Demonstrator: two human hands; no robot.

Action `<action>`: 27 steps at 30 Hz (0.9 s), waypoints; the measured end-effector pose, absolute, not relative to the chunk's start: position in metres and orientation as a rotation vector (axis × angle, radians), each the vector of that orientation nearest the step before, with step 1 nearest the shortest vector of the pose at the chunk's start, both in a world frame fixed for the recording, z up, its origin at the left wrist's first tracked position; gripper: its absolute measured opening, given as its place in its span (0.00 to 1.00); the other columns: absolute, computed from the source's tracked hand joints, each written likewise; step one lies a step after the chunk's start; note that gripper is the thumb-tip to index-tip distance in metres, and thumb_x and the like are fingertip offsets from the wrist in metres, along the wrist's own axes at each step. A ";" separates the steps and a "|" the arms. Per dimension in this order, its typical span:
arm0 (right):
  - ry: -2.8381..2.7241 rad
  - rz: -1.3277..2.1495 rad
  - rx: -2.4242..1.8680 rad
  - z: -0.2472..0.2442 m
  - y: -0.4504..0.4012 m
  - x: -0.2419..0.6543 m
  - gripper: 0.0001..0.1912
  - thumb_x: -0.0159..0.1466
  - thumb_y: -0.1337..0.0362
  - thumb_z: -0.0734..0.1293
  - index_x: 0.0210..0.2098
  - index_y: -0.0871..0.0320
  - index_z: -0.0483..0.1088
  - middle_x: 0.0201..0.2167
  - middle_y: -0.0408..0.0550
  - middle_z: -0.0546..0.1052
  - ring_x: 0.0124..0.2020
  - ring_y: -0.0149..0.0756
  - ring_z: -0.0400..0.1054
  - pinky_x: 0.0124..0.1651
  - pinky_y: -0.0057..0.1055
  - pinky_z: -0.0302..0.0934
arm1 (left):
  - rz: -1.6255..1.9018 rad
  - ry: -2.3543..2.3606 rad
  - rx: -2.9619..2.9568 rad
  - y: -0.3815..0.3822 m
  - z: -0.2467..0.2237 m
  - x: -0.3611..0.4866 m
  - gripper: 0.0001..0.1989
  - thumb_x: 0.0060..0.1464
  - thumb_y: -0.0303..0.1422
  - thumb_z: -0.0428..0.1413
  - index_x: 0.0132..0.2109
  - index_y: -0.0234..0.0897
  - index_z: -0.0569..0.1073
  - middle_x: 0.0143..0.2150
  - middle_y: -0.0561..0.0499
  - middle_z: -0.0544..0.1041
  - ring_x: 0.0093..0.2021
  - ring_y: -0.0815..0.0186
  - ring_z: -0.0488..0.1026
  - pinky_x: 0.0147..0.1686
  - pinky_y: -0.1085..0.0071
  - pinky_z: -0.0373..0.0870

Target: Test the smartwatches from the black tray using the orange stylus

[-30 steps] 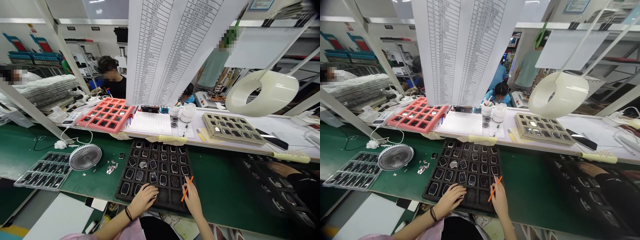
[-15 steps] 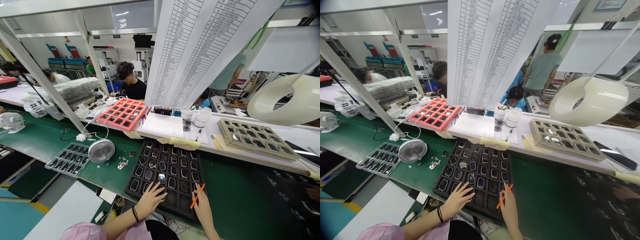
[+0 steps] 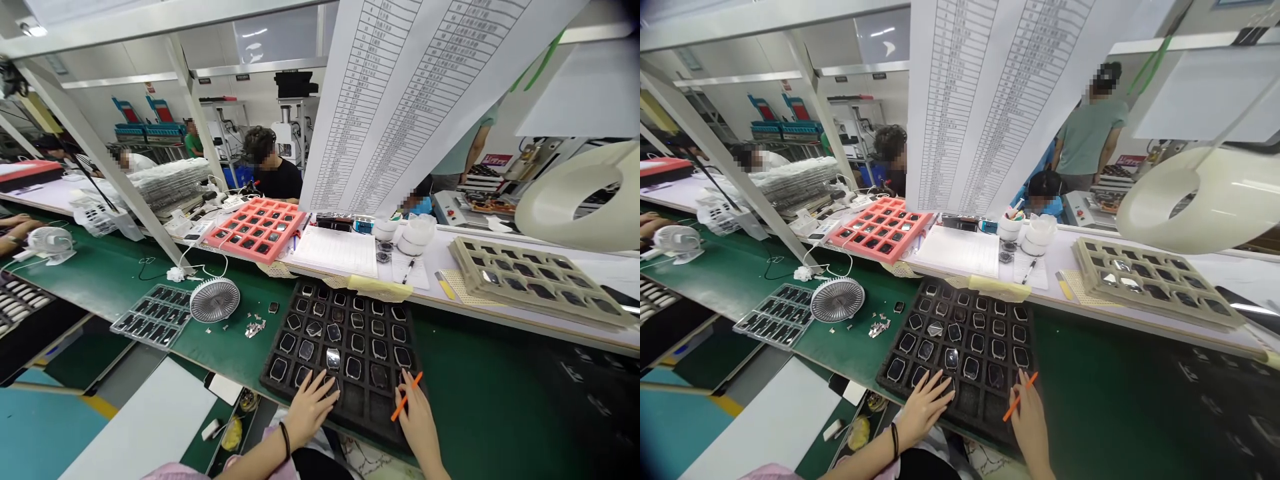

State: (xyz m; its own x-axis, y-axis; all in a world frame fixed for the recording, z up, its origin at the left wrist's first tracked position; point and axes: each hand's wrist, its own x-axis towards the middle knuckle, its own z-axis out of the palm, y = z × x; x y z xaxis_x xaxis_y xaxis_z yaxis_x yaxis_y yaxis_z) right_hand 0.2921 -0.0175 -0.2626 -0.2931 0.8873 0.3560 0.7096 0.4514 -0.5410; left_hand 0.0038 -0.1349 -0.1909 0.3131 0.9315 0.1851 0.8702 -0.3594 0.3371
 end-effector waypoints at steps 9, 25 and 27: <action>-1.987 0.395 -1.305 -0.257 -0.016 0.285 0.19 0.66 0.50 0.56 0.47 0.53 0.67 0.49 0.56 0.73 0.52 0.57 0.66 0.46 0.50 0.65 | 0.462 1.526 2.485 -0.119 -0.167 -0.015 0.23 0.64 0.34 0.47 0.65 0.48 0.58 0.68 0.48 0.59 0.67 0.58 0.54 0.64 0.51 0.52; -2.278 0.772 -0.745 -0.190 -0.032 0.127 0.35 0.62 0.76 0.55 0.67 0.54 0.46 0.67 0.57 0.54 0.67 0.46 0.48 0.62 0.54 0.55 | 1.003 1.705 1.441 -0.110 -0.130 0.008 0.18 0.65 0.40 0.41 0.32 0.38 0.70 0.29 0.52 0.73 0.31 0.66 0.71 0.37 0.71 0.68; -2.313 0.819 -0.682 -0.188 -0.029 0.115 0.35 0.62 0.77 0.54 0.67 0.54 0.45 0.67 0.57 0.55 0.67 0.44 0.49 0.63 0.52 0.55 | 1.059 1.786 1.367 -0.116 -0.134 0.001 0.16 0.65 0.41 0.41 0.36 0.38 0.68 0.34 0.50 0.72 0.34 0.65 0.70 0.39 0.69 0.67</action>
